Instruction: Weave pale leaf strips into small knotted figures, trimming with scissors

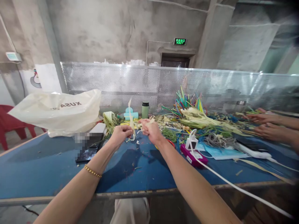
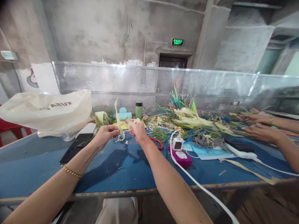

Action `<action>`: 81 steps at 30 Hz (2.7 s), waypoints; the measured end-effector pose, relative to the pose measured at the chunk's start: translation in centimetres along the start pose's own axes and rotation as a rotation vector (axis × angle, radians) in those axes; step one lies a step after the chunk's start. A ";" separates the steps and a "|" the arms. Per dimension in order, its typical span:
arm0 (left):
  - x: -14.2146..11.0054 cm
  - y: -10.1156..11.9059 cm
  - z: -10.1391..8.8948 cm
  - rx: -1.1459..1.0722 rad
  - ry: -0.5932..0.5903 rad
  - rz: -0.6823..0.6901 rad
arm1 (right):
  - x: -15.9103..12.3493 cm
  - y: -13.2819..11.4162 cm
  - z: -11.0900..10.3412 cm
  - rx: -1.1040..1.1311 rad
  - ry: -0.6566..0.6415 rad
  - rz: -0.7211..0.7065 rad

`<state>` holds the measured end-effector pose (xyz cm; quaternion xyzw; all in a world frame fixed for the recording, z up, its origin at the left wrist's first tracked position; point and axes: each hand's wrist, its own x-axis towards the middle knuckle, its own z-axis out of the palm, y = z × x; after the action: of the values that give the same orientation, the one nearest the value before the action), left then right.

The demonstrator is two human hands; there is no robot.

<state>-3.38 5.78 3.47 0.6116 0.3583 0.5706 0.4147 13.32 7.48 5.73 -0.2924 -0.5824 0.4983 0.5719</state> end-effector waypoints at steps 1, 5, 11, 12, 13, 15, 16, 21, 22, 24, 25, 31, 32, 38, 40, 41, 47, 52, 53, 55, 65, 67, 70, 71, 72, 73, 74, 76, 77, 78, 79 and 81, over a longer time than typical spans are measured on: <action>0.2 -0.2 -0.2 0.037 0.036 0.022 | 0.0 -0.3 -0.4 0.125 -0.087 0.072; 0.8 -0.6 -1.0 0.132 0.185 0.097 | -0.3 -1.3 -1.3 0.411 -0.292 0.128; 0.8 0.7 -1.9 0.067 0.302 0.128 | 0.4 -0.8 -1.2 0.317 -0.062 0.029; 0.8 0.8 -2.0 0.056 0.315 0.133 | 0.7 -0.4 -1.3 0.258 -0.025 0.025; 0.8 1.0 -2.0 0.048 0.329 0.140 | 0.9 0.2 -1.4 0.190 0.009 0.031; 0.8 1.1 -2.1 0.044 0.355 0.162 | 1.2 1.5 -1.7 0.030 0.047 0.095; 0.9 1.2 -2.1 0.051 0.366 0.175 | 1.3 2.1 -1.8 -0.058 0.026 0.152; 0.9 1.2 -1.9 0.163 0.354 0.256 | 1.3 3.1 -1.3 -0.501 -0.096 0.086; 0.8 1.2 -1.8 0.189 0.319 0.264 | 1.3 2.7 -1.2 -0.562 -0.046 -0.024; 0.5 1.4 -1.3 0.213 0.208 0.263 | 1.1 1.3 -1.0 -0.571 0.036 -0.223; 0.3 1.4 -1.1 0.207 0.133 0.251 | 1.0 0.6 -0.9 -0.513 0.028 -0.250; -0.9 2.0 0.2 0.031 -0.237 0.135 | -0.3 -1.6 -1.0 -0.261 -0.275 -0.132; -0.9 2.0 0.2 0.009 -0.274 0.108 | -0.5 -1.7 -1.1 -0.244 -0.332 -0.101; -0.8 1.4 -0.6 -0.086 -0.410 0.016 | -1.4 -2.6 -1.2 -0.113 -0.605 0.035; -0.7 1.3 -0.8 -0.090 -0.441 0.010 | -1.6 -2.8 -1.1 -0.139 -0.613 0.009; -0.7 1.3 -0.8 -0.084 -0.447 0.011 | -1.6 -2.9 -1.0 -0.162 -0.607 -0.009; -0.5 1.7 -0.5 0.113 -0.255 0.154 | -1.2 -2.3 -0.8 -0.209 -0.304 -0.153; -0.3 0.8 -0.1 0.415 -0.037 0.289 | -0.2 -1.2 -0.6 -0.154 -0.064 -0.079; -0.2 0.5 -0.1 0.462 -0.022 0.311 | -0.1 -1.0 -0.5 -0.147 -0.023 -0.074; -0.2 0.1 0.1 0.543 -0.006 0.342 | 0.1 -0.8 -0.5 -0.143 0.028 -0.085; -0.5 0.2 0.6 0.717 -0.032 0.421 | 0.0 -0.4 0.2 -0.266 -0.011 -0.295; -0.6 0.1 0.6 0.721 -0.033 0.419 | 0.0 -0.2 0.2 -0.333 0.007 -0.338; -0.7 0.1 0.7 0.719 -0.029 0.412 | -0.2 -0.1 0.0 -0.506 0.053 -0.433; -0.7 0.1 0.7 0.716 -0.027 0.412 | -0.3 -0.1 -0.1 -0.579 0.064 -0.482; -0.8 0.2 0.8 0.713 -0.024 0.414 | -0.3 -0.2 -0.1 -0.649 0.069 -0.534; -0.8 0.2 0.8 0.710 -0.018 0.415 | -0.4 -0.2 -0.2 -0.708 0.064 -0.582; -0.8 0.2 0.8 0.703 -0.008 0.415 | -0.5 -0.2 -0.2 -0.752 0.056 -0.622; -0.8 0.2 0.8 0.685 0.021 0.408 | -0.5 -0.3 -0.2 -0.796 0.048 -0.670; -0.8 0.2 0.8 0.675 0.032 0.401 | -0.5 -0.2 -0.2 -0.804 0.058 -0.682; -0.8 0.3 0.8 0.666 0.035 0.394 | -0.5 -0.2 -0.2 -0.807 0.073 -0.688; -0.9 0.3 0.8 0.658 0.033 0.388 | -0.5 -0.2 -0.2 -0.805 0.088 -0.692; -0.9 0.4 0.8 0.651 0.019 0.385 | -0.4 -0.1 -0.3 -0.796 0.101 -0.686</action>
<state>-2.66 4.69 3.49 0.7622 0.4032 0.5000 0.0802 13.65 7.17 5.61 -0.3030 -0.7604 0.0080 0.5743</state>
